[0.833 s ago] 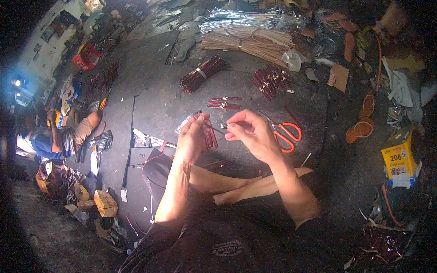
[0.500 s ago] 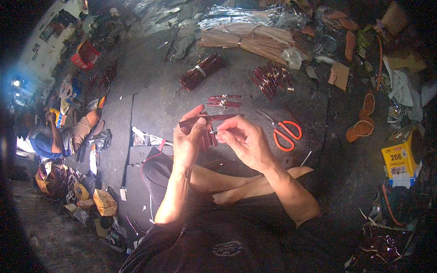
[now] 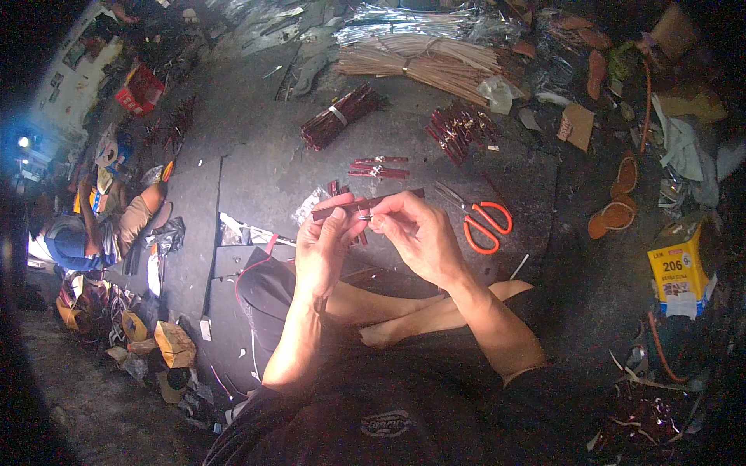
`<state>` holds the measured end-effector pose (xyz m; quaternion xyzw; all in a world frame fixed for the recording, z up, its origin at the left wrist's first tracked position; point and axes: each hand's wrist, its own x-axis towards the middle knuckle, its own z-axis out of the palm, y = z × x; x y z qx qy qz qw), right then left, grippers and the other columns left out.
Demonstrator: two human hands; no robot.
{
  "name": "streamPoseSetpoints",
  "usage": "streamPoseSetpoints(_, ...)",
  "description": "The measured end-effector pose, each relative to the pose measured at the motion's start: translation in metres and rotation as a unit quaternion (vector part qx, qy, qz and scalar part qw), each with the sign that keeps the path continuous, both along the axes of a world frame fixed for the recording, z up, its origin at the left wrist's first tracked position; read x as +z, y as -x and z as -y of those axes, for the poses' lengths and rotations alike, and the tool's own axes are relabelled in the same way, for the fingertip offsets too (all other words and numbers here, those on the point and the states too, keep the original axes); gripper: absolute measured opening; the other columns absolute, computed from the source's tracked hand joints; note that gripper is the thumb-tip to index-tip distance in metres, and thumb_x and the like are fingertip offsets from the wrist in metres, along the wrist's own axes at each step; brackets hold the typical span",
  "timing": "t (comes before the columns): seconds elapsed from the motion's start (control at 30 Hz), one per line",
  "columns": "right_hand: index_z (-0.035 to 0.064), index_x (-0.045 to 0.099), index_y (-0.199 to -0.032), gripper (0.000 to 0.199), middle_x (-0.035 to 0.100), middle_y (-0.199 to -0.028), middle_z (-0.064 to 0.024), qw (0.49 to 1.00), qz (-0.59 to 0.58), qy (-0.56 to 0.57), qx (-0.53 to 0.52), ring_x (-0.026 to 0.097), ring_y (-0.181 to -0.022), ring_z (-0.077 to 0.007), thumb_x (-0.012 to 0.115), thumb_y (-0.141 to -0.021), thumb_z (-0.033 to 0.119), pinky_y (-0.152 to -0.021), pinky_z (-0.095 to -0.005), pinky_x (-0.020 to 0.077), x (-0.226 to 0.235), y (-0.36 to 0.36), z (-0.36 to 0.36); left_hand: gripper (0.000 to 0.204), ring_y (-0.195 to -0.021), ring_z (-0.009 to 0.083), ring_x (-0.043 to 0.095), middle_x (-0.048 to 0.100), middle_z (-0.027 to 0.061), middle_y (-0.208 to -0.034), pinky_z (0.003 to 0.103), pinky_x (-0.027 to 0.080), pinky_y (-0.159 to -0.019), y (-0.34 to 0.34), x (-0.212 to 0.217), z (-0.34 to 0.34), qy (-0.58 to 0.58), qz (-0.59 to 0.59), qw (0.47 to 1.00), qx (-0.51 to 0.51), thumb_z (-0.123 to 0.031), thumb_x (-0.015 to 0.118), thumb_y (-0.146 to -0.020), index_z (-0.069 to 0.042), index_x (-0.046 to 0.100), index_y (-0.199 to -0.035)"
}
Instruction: The person sits on the floor and repeatedly cuts short red sticks with scissors, then inserts a small metal piece into each cut stick. The person places the assembled sticks on the floor in front of them.
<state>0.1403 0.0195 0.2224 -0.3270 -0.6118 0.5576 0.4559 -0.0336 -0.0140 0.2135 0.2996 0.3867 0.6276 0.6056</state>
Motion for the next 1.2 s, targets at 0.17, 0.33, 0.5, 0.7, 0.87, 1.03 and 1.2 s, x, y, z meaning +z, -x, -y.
streamPoseSetpoints(0.17,-0.0028,0.058,-0.102,0.011,0.068,-0.096,-0.0104,1.000,0.009,-0.004,-0.021,0.068,-0.090,-0.0144,0.061,-0.093,0.002,-0.081,-0.0271,0.0545,0.001,0.002,0.002,0.026,-0.101,0.0169,0.065,0.066,0.0127,-0.113,0.029,0.054,-0.091,-0.004,0.005,0.002,-0.017,-0.040,0.999,0.018,-0.010,0.053,-0.100,0.002,0.058,-0.122)
streamPoseSetpoints(0.33,-0.0021,0.058,-0.101,0.011,0.068,-0.093,-0.0099,0.991,-0.054,0.118,-0.035,0.068,-0.085,-0.0135,0.062,-0.092,0.002,-0.077,-0.0265,0.0552,0.001,0.007,0.003,0.024,-0.103,0.0144,0.064,0.068,0.0113,-0.110,0.027,0.051,-0.090,-0.010,0.010,0.008,-0.064,-0.189,0.979,0.043,-0.010,0.057,-0.098,0.000,0.061,-0.120)
streamPoseSetpoints(0.5,-0.0012,0.057,-0.100,0.009,0.067,-0.091,-0.0077,0.995,0.053,-0.052,-0.064,0.067,-0.085,-0.0137,0.061,-0.094,0.004,-0.075,-0.0266,0.0549,-0.007,0.009,0.009,0.028,-0.099,0.0146,0.066,0.069,0.0098,-0.106,0.026,0.053,-0.084,-0.015,0.017,0.012,-0.054,-0.262,0.962,0.058,0.000,0.068,-0.089,0.001,0.063,-0.116)
streamPoseSetpoints(0.7,-0.0017,0.055,-0.103,0.012,0.064,-0.096,-0.0074,0.996,-0.047,0.076,-0.003,0.066,-0.087,-0.0138,0.060,-0.095,0.007,-0.077,-0.0272,0.0549,-0.004,0.004,0.001,0.023,-0.093,0.0162,0.069,0.071,0.0106,-0.104,0.027,0.054,-0.079,-0.011,0.018,0.007,-0.155,-0.452,0.873,0.097,-0.002,0.071,-0.084,-0.002,0.068,-0.107)
streamPoseSetpoints(0.87,-0.0023,0.057,-0.101,0.013,0.065,-0.094,-0.0112,0.993,0.076,-0.067,-0.057,0.067,-0.088,-0.0179,0.063,-0.092,0.005,-0.078,-0.0305,0.0556,-0.002,0.006,0.004,0.023,-0.084,0.0132,0.066,0.070,0.0087,-0.099,0.026,0.053,-0.071,-0.010,0.011,0.007,-0.136,-0.406,0.899,0.086,-0.004,0.071,-0.086,-0.001,0.068,-0.109)
streamPoseSetpoints(1.03,-0.0002,0.059,-0.101,0.015,0.065,-0.093,-0.0131,0.984,0.092,-0.124,-0.092,0.068,-0.086,-0.0235,0.066,-0.089,0.004,-0.074,-0.0326,0.0549,0.000,0.009,0.007,0.028,-0.080,0.0093,0.063,0.069,0.0063,-0.093,0.024,0.052,-0.070,-0.015,0.017,0.008,-0.102,-0.324,0.936,0.087,-0.005,0.070,-0.088,0.001,0.065,-0.115)
streamPoseSetpoints(1.2,0.0013,0.060,-0.102,0.018,0.066,-0.092,-0.0120,0.954,0.140,-0.224,-0.143,0.069,-0.083,-0.0262,0.069,-0.087,0.004,-0.069,-0.0331,0.0543,0.006,0.011,0.008,0.030,-0.095,0.0117,0.065,0.070,0.0076,-0.103,0.025,0.053,-0.084,-0.013,0.021,0.006,-0.029,-0.178,0.983,0.035,-0.005,0.070,-0.088,-0.002,0.064,-0.117)
